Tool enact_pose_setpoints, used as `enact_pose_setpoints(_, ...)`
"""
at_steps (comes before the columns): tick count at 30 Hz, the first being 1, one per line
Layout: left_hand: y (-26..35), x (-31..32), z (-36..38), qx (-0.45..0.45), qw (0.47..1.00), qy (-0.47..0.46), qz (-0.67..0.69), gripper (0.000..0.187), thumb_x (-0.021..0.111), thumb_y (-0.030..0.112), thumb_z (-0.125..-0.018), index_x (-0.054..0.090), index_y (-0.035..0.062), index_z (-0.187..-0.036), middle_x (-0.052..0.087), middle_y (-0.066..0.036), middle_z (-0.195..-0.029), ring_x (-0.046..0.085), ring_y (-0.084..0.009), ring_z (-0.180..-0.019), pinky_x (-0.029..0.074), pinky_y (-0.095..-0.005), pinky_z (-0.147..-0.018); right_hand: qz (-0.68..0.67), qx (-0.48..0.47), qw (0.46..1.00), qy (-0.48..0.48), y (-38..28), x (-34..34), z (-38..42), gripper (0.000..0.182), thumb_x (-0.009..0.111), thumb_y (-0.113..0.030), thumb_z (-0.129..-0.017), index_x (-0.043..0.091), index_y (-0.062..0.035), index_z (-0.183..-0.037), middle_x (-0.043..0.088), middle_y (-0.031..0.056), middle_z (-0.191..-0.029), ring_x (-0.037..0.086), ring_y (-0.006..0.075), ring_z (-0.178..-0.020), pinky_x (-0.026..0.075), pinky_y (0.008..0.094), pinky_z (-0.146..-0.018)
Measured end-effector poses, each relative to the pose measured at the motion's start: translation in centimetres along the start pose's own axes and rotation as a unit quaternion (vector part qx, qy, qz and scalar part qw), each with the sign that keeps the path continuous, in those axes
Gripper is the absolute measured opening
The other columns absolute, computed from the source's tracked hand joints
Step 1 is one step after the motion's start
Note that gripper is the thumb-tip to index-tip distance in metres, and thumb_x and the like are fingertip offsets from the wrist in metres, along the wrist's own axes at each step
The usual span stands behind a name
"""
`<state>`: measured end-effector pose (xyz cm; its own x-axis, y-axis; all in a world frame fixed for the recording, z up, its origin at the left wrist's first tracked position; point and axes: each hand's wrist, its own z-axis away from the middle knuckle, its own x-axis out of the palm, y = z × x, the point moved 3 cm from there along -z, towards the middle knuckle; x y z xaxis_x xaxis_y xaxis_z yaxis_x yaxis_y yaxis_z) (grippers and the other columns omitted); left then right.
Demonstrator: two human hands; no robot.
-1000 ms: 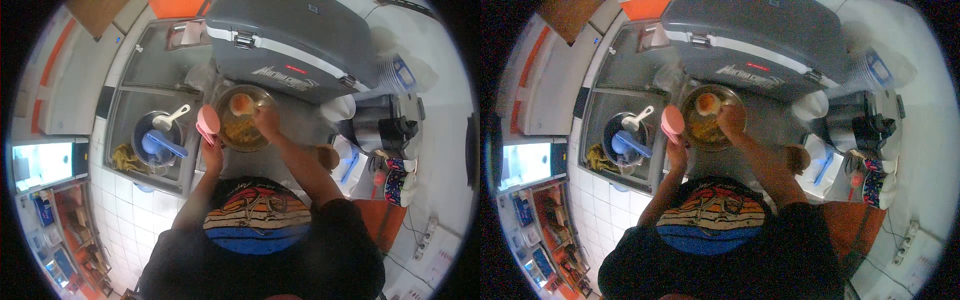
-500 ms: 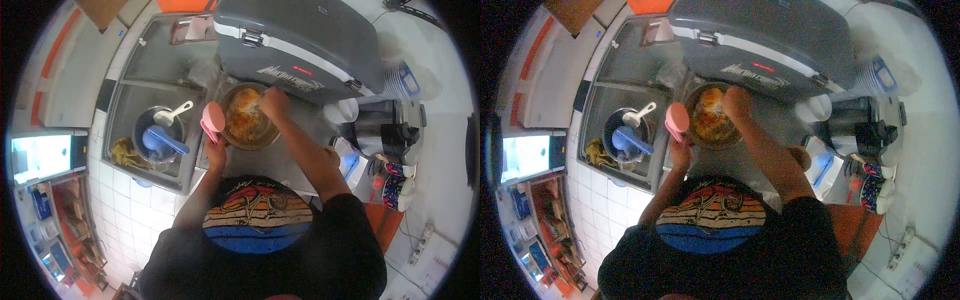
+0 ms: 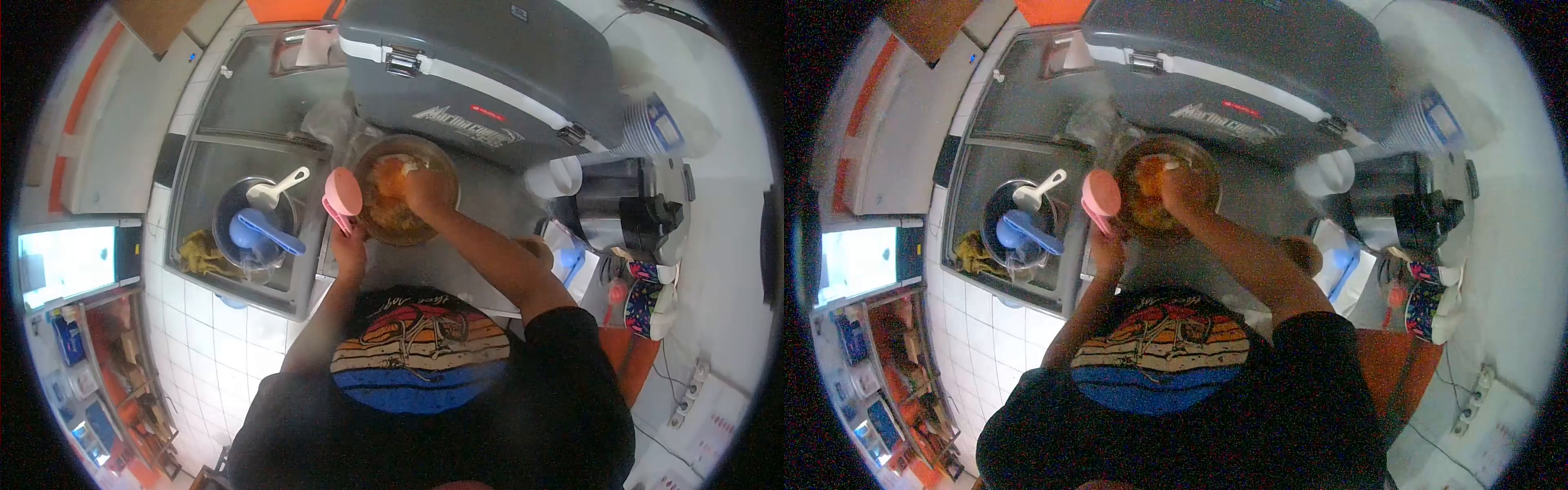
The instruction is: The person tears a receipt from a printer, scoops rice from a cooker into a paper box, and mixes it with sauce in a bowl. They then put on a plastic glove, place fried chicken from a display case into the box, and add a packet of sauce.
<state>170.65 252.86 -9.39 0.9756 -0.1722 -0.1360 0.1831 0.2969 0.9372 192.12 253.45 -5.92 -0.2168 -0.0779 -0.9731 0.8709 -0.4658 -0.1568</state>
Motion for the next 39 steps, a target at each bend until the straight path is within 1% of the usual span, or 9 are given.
enact_pose_setpoints(7,1.3,0.0,0.4,-0.016,0.990,-0.027,0.134,0.007,0.057,0.003,-0.084,0.056,0.0013,-0.091,0.059,-0.004,-0.079,0.057,-0.0118,-0.068,0.049,-0.0281,-0.059,0.021,-0.111,0.992,-0.049,0.5,-5.8,-1.7,0.020,0.065,-0.019,-0.075,0.070,-0.0017,-0.084,0.067,0.0191,-0.081,0.067,0.0346,-0.077,0.053,0.0464,-0.069)
enact_pose_setpoints(10,0.0,-0.2,0.1,0.032,0.997,-0.034,0.068,0.012,0.055,0.015,-0.089,0.056,0.0037,-0.092,0.058,-0.003,-0.074,0.051,-0.0109,-0.055,0.042,-0.0274,-0.048,-0.048,-0.011,0.998,-0.027,-0.6,-8.5,-3.3,0.022,0.065,-0.020,-0.076,0.070,-0.0016,-0.086,0.068,0.0179,-0.083,0.067,0.0361,-0.078,0.053,0.0459,-0.070)
enact_pose_setpoints(15,1.5,-0.1,0.0,0.022,0.997,-0.038,0.068,0.010,0.056,0.013,-0.087,0.056,0.0036,-0.091,0.057,-0.002,-0.074,0.051,-0.0096,-0.058,0.041,-0.0269,-0.051,-0.198,-0.077,0.967,0.138,0.2,7.6,-6.5,0.025,0.060,-0.020,-0.080,0.069,-0.0025,-0.094,0.069,0.0186,-0.089,0.067,0.0360,-0.081,0.052,0.0450,-0.073)
enact_pose_setpoints(20,2.1,-0.1,0.3,0.013,0.995,-0.025,0.098,0.005,0.060,0.004,-0.083,0.056,0.0020,-0.087,0.057,0.000,-0.077,0.052,-0.0090,-0.066,0.043,-0.0252,-0.059,-0.099,-0.077,0.991,0.042,-2.3,2.7,-3.0,0.027,0.061,-0.021,-0.080,0.069,-0.0026,-0.099,0.069,0.0179,-0.093,0.067,0.0330,-0.089,0.050,0.0477,-0.078)
enact_pose_setpoints(24,-0.1,-0.1,-0.3,0.037,0.996,-0.023,0.077,0.022,0.060,0.020,-0.089,0.057,0.0022,-0.101,0.059,-0.002,-0.076,0.053,-0.0134,-0.066,0.043,-0.0322,-0.058,-0.006,-0.102,0.994,-0.026,-0.5,2.7,-1.7,0.024,0.066,-0.021,-0.074,0.070,-0.0018,-0.088,0.068,0.0180,-0.087,0.067,0.0323,-0.082,0.051,0.0457,-0.076)
enact_pose_setpoints(29,0.1,-0.1,-0.2,-0.002,0.999,-0.017,0.048,0.008,0.060,0.005,-0.085,0.056,0.0017,-0.091,0.058,-0.002,-0.081,0.056,-0.0108,-0.071,0.049,-0.0279,-0.063,-0.069,0.037,0.993,-0.083,1.5,-7.8,-5.1,0.025,0.068,-0.023,-0.072,0.070,-0.0005,-0.083,0.067,0.0195,-0.079,0.067,0.0325,-0.079,0.052,0.0429,-0.076)
enact_pose_setpoints(32,0.5,0.1,-0.4,0.005,0.998,-0.020,0.061,0.009,0.060,0.004,-0.084,0.056,0.0012,-0.092,0.059,-0.004,-0.083,0.058,-0.0125,-0.072,0.051,-0.0284,-0.065,-0.068,0.082,0.990,-0.097,3.0,-2.8,-6.4,0.024,0.070,-0.021,-0.071,0.070,0.0000,-0.083,0.067,0.0196,-0.082,0.067,0.0330,-0.082,0.052,0.0434,-0.076)
enact_pose_setpoints(36,2.4,0.2,0.2,-0.042,0.996,-0.009,0.078,0.010,0.060,0.004,-0.085,0.056,0.0006,-0.093,0.060,-0.005,-0.083,0.060,-0.0140,-0.071,0.052,-0.0294,-0.064,-0.022,-0.072,0.996,0.038,1.6,2.9,-4.1,0.021,0.071,-0.014,-0.069,0.071,0.0005,-0.084,0.067,0.0206,-0.085,0.067,0.0332,-0.083,0.052,0.0441,-0.074)
enact_pose_setpoints(39,2.7,0.0,0.4,-0.044,0.997,-0.006,0.059,0.010,0.059,0.004,-0.085,0.056,0.0004,-0.094,0.060,-0.005,-0.083,0.060,-0.0141,-0.070,0.052,-0.0295,-0.064,0.009,-0.084,0.989,-0.120,1.6,4.3,-4.0,0.019,0.070,-0.011,-0.069,0.071,0.0007,-0.084,0.067,0.0211,-0.086,0.067,0.0335,-0.083,0.052,0.0447,-0.073)
